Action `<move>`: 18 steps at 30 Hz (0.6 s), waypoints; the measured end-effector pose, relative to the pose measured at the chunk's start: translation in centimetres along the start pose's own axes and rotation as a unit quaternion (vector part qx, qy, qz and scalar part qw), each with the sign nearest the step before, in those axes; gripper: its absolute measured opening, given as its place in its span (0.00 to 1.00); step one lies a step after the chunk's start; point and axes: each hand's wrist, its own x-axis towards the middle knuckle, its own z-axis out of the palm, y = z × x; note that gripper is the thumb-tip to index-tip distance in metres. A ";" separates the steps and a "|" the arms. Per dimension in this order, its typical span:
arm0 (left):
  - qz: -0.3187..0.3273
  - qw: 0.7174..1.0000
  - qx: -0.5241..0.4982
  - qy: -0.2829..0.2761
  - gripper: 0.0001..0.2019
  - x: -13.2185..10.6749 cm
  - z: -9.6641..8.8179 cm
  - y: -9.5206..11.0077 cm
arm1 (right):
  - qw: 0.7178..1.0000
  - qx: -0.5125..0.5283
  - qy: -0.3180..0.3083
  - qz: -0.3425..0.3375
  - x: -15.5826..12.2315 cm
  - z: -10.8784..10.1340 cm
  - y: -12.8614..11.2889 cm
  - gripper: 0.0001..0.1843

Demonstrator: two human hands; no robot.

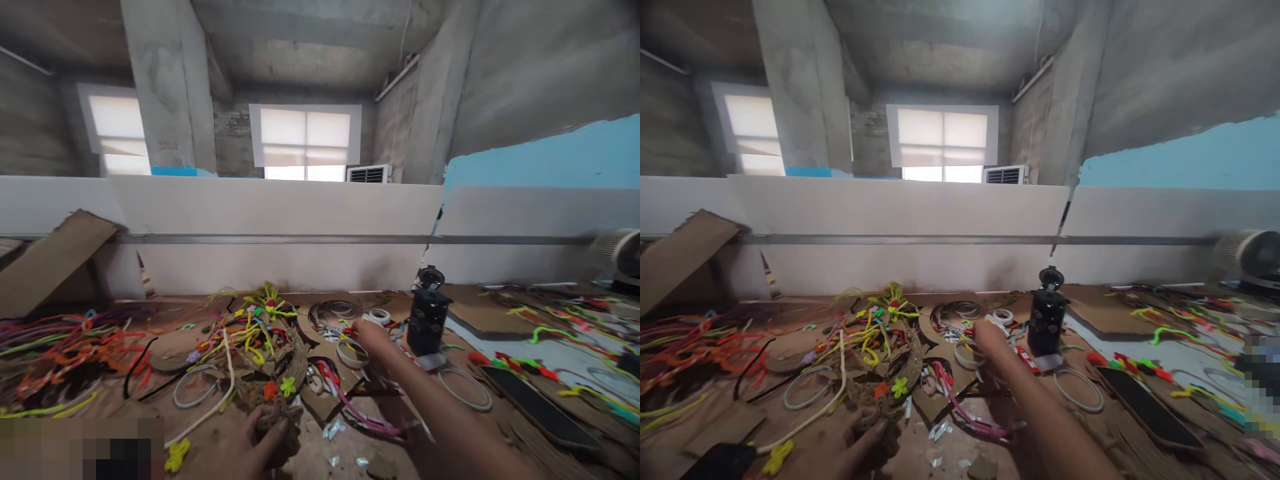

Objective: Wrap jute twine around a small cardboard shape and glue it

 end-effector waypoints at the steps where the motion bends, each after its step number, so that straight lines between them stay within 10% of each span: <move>1: 0.000 1.000 -0.007 0.002 0.30 0.0 -0.1 0.1 | 1.000 -0.013 -0.019 0.005 0.6 0.2 0.3 0.17; 7: -0.006 1.000 -0.026 -0.011 0.29 0.5 -0.5 0.0 | 0.995 -0.072 -0.071 -0.018 2.2 1.2 1.3 0.17; 18: -0.025 0.999 -0.014 0.021 0.30 0.1 -0.3 0.3 | 0.997 -0.053 0.053 0.002 -0.3 -1.1 0.1 0.22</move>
